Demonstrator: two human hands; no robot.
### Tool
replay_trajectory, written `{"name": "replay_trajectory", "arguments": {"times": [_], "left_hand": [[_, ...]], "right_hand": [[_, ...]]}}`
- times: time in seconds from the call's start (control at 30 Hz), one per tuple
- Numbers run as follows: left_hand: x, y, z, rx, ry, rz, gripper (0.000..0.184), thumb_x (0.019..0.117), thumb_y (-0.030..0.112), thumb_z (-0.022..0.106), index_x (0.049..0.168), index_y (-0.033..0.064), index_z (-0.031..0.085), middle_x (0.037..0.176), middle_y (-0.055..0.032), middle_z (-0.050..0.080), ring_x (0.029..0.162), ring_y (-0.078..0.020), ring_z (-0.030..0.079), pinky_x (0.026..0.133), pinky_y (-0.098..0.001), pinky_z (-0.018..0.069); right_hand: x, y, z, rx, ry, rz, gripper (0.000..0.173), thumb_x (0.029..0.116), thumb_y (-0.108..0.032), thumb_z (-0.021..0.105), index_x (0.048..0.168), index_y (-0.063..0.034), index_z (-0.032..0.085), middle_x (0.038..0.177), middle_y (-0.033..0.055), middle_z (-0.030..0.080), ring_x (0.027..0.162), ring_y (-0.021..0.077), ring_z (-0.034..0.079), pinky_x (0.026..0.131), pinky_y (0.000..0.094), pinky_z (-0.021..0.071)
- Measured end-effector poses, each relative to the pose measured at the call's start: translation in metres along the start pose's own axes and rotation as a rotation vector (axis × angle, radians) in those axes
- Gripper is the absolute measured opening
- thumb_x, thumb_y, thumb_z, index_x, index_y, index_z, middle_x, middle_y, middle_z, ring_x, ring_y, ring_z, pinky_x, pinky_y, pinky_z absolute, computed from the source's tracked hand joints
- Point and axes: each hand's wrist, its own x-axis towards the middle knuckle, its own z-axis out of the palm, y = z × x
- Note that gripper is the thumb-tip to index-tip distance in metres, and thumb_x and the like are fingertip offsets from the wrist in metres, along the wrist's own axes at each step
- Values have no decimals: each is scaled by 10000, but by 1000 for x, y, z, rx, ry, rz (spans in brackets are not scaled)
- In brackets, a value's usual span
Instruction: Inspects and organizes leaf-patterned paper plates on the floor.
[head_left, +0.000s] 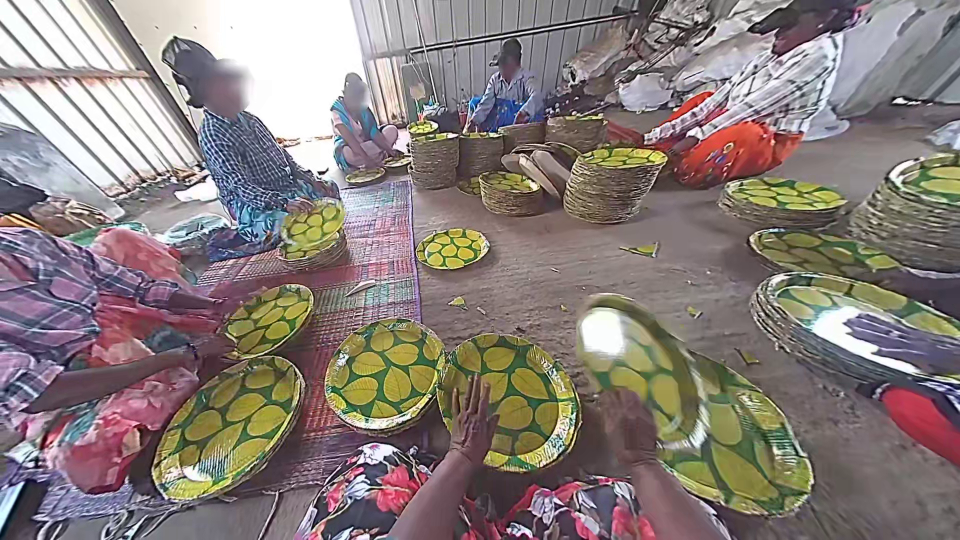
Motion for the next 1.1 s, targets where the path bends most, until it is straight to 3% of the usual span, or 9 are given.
{"name": "replay_trajectory", "arguments": {"times": [0.1,0.23,0.3,0.43,0.53,0.7,0.83,0.97,1.1], "left_hand": [[8,0,-6,83,259,92,595,1001,331,487,1450,-55,539,1525,-296,484,1431,-481,454,1157,-707,277],[3,-2,-12,25,-503,-30,531,1097,316,441,1580,94,412,1688,-154,282,1591,-309,191,1284,-559,88],[-4,-7,1,27,-693,-38,635,1080,343,495,1638,130,280,1733,-116,141,1612,-281,68,1275,-582,20],[-2,-1,6,16,-732,-59,681,1059,343,559,1644,152,267,1740,-83,122,1613,-268,63,1269,-603,47],[-2,-3,8,7,-716,-68,687,1049,353,574,1641,165,281,1740,-71,129,1613,-257,62,1273,-593,45],[-3,-7,9,-9,-701,-72,660,1060,379,545,1634,163,302,1736,-68,152,1612,-250,79,1277,-573,55],[-7,-3,3,-6,-341,-74,646,1066,350,496,1612,53,320,1695,-183,244,1593,-321,176,1276,-586,85],[2,-1,1,78,221,108,626,990,329,515,1463,-79,508,1540,-312,454,1448,-491,424,1172,-704,260],[-2,-1,-7,42,-435,4,551,1097,346,421,1581,82,407,1677,-156,309,1579,-311,232,1280,-552,128]], "right_hand": [[-9,-21,21,123,-269,-393,224,981,15,579,1118,39,755,1187,269,715,1139,459,684,963,612,539],[-3,-31,33,-98,-823,-305,393,1001,33,522,1361,-48,655,1464,198,584,1423,381,488,1221,617,251],[0,-22,28,-144,-701,-94,449,976,67,524,1411,-7,607,1536,247,495,1476,417,407,1230,648,213],[4,3,19,-108,-441,423,623,1019,-141,604,1552,75,363,1616,314,338,1525,464,306,1193,726,198],[9,18,20,-235,-668,620,455,999,-121,612,1404,76,543,1513,301,473,1431,446,444,1113,669,364],[10,22,12,-124,-495,636,370,1067,-125,492,1407,-12,584,1473,263,542,1425,424,466,1161,660,317],[9,12,-6,-25,-76,325,329,1083,-158,510,1263,68,666,1321,334,617,1313,504,542,1058,681,399],[-5,-14,8,137,-232,-257,240,1002,9,548,1142,42,741,1221,267,701,1167,452,671,969,604,537],[-2,-30,24,-21,-872,-369,348,1043,-79,504,1357,-22,644,1452,213,582,1391,390,512,1188,591,319]]}}
